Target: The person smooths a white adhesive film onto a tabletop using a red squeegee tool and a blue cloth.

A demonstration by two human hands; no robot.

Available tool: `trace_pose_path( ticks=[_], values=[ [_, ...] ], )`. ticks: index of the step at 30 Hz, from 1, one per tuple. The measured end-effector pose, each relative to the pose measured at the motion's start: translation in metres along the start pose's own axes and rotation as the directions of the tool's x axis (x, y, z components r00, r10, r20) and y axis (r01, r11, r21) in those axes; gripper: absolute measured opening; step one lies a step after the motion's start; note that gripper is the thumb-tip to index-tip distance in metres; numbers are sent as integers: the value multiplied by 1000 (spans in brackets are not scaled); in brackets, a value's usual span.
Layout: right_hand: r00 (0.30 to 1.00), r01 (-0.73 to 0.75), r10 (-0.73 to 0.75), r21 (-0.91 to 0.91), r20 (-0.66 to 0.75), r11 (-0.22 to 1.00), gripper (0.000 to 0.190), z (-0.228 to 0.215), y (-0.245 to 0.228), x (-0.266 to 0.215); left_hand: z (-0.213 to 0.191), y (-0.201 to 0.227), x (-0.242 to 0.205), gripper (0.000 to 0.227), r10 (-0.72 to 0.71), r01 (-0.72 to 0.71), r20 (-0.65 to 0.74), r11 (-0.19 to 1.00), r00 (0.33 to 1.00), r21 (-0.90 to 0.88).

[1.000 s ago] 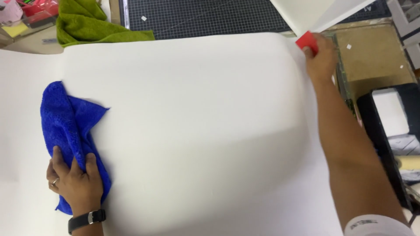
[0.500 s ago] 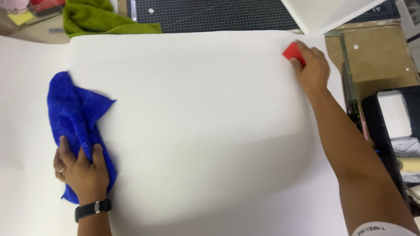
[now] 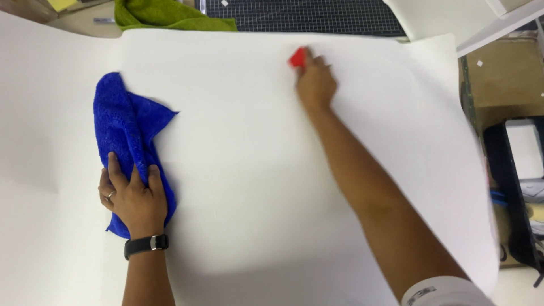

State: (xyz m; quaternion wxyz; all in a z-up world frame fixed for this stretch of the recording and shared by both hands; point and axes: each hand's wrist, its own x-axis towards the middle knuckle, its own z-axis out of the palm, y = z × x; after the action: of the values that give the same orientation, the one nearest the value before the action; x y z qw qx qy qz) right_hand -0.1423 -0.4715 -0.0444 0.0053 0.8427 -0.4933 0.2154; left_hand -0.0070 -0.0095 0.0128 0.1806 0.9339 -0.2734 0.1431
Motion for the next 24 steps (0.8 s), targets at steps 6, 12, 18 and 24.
trace_pose_path(
  ticks=[6, 12, 18, 24],
  values=[
    [947, -316, 299, -171, -118, 933, 39, -36, 191, 24, 3, 0, 1, 36, -22, 22, -22, 999, 1000, -23],
    [924, -372, 327, -262, -199, 891, 46, 15, 145, 26, -3, 8, 3, 39, -40, 40, -14, 999, 999, -3],
    [989, -128, 125, -28, -81, 991, 39, 39, -109, -22, -12, 10, 6, 45, -68, 70, 33, 997, 997, -40],
    [991, 33, -53, 157, 122, 987, 50, -3, -145, -41, -4, 3, 3, 40, 1, -1, 5, 1000, 1000, -12]
  ],
)
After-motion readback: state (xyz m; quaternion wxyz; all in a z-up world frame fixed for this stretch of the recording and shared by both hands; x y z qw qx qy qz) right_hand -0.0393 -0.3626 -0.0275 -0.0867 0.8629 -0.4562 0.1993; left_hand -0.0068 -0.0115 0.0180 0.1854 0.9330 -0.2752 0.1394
